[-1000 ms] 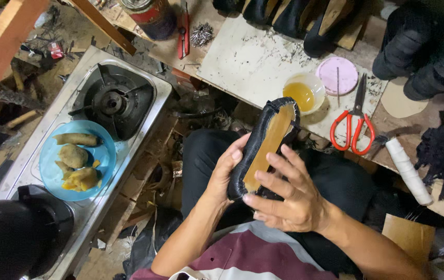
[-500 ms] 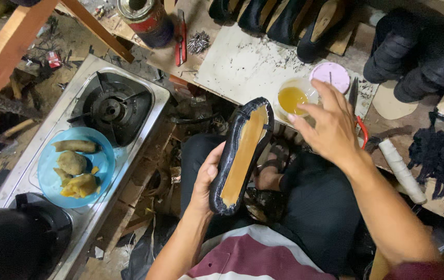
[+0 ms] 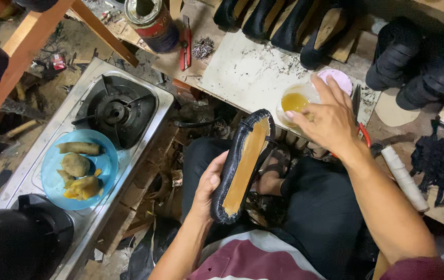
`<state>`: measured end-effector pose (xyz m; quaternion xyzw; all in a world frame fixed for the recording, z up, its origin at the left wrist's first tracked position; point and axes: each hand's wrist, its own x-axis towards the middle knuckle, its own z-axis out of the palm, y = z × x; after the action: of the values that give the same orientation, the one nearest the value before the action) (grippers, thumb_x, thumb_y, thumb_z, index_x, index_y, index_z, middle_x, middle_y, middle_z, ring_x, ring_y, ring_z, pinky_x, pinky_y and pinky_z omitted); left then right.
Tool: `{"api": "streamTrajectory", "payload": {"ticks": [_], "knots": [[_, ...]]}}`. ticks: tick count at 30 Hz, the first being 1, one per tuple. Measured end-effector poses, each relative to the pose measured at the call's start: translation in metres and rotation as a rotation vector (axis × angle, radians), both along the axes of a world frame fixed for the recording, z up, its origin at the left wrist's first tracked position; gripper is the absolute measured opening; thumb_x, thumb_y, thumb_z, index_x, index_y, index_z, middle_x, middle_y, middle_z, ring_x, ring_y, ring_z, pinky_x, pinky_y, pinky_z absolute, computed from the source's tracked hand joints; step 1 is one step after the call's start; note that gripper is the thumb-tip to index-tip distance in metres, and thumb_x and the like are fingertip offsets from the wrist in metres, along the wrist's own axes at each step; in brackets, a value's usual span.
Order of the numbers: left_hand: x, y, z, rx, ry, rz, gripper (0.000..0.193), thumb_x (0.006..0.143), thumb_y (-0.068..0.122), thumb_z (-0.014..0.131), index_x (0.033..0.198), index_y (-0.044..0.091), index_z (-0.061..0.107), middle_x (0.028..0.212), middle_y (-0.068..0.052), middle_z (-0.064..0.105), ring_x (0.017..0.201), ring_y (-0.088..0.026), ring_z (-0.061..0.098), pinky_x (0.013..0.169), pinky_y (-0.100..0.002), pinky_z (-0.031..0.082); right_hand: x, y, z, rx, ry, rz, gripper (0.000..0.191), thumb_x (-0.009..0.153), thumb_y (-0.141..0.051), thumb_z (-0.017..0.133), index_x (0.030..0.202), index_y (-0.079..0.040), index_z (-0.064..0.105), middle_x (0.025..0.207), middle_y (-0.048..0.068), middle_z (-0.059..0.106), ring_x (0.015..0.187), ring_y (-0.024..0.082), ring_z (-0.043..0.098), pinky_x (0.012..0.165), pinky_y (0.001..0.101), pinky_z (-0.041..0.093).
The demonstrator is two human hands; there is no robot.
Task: The person sits on the floor and repeatedly applies a yellow liquid to the sole of a black shoe using their fingers. They dip their fingers into a small container of liquid and spread it across the sole, then place the shoe on a nearby shelf and repeat the process with another shoe.
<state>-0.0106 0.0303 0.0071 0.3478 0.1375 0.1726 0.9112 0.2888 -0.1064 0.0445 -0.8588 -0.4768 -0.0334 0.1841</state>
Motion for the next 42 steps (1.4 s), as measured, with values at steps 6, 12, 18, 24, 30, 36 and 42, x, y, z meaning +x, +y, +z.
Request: {"api": "streamTrajectory", "payload": {"ticks": [6,12,18,24,30,36,42], "knots": [[0.008,-0.002,0.0,-0.011,-0.036,-0.021,0.094,0.086,0.053,0.074,0.153,-0.004,0.041,0.146,-0.018,0.055,0.132,-0.026,0.056,0.114,-0.041,0.044,-0.027,-0.024,0.01,0.365,0.371,0.065,0.043,0.1,-0.036,0.064,0.075,-0.001,0.071,0.143,0.012,0.065,0.139,0.032,0.06,0.118,0.0416,0.046],[0.016,-0.008,0.005,0.015,-0.027,-0.062,0.096,0.085,0.055,0.075,0.153,-0.003,0.041,0.146,-0.019,0.054,0.134,-0.026,0.055,0.116,-0.041,0.043,-0.09,-0.035,0.029,0.568,0.568,0.386,0.047,0.102,-0.043,0.06,0.123,-0.002,0.07,0.163,0.027,0.035,0.155,0.041,0.037,0.131,0.0483,0.027],[0.021,-0.014,0.013,0.058,-0.049,-0.106,0.097,0.084,0.057,0.076,0.153,-0.002,0.041,0.149,-0.019,0.052,0.136,-0.027,0.054,0.117,-0.041,0.042,-0.102,-0.023,0.028,0.521,0.355,0.361,0.059,0.102,-0.049,0.055,0.137,-0.003,0.065,0.17,0.03,0.018,0.162,0.044,0.019,0.133,0.0503,0.015],[0.024,-0.015,0.013,0.027,-0.059,-0.111,0.096,0.083,0.054,0.077,0.153,-0.001,0.041,0.149,-0.02,0.051,0.137,-0.027,0.053,0.118,-0.042,0.041,-0.1,-0.026,0.025,0.52,0.443,0.297,0.059,0.104,-0.05,0.053,0.137,-0.003,0.064,0.17,0.031,0.019,0.161,0.041,0.026,0.132,0.047,0.022],[0.023,-0.017,0.01,-0.003,-0.089,-0.118,0.092,0.086,0.05,0.076,0.153,-0.002,0.042,0.151,-0.019,0.05,0.139,-0.027,0.051,0.121,-0.042,0.039,-0.108,-0.025,0.024,0.511,0.328,0.384,0.04,0.103,-0.042,0.057,0.127,-0.014,0.073,0.169,0.024,0.025,0.162,0.042,0.017,0.133,0.0537,0.015],[0.023,-0.019,0.0,-0.025,-0.083,-0.107,0.089,0.085,0.048,0.075,0.152,0.0,0.041,0.15,-0.019,0.05,0.141,-0.027,0.051,0.122,-0.043,0.037,-0.127,-0.027,0.019,0.504,0.27,0.419,0.032,0.106,-0.038,0.059,0.122,-0.016,0.077,0.167,0.02,0.028,0.162,0.045,0.009,0.132,0.0573,0.014],[0.02,-0.019,0.0,-0.004,-0.067,-0.124,0.093,0.086,0.051,0.075,0.154,-0.003,0.04,0.149,-0.02,0.051,0.136,-0.028,0.053,0.118,-0.043,0.041,-0.11,-0.032,0.018,0.565,0.291,0.245,0.042,0.104,-0.038,0.053,0.126,-0.007,0.073,0.169,0.024,0.026,0.162,0.041,0.02,0.134,0.0534,0.016]]}}
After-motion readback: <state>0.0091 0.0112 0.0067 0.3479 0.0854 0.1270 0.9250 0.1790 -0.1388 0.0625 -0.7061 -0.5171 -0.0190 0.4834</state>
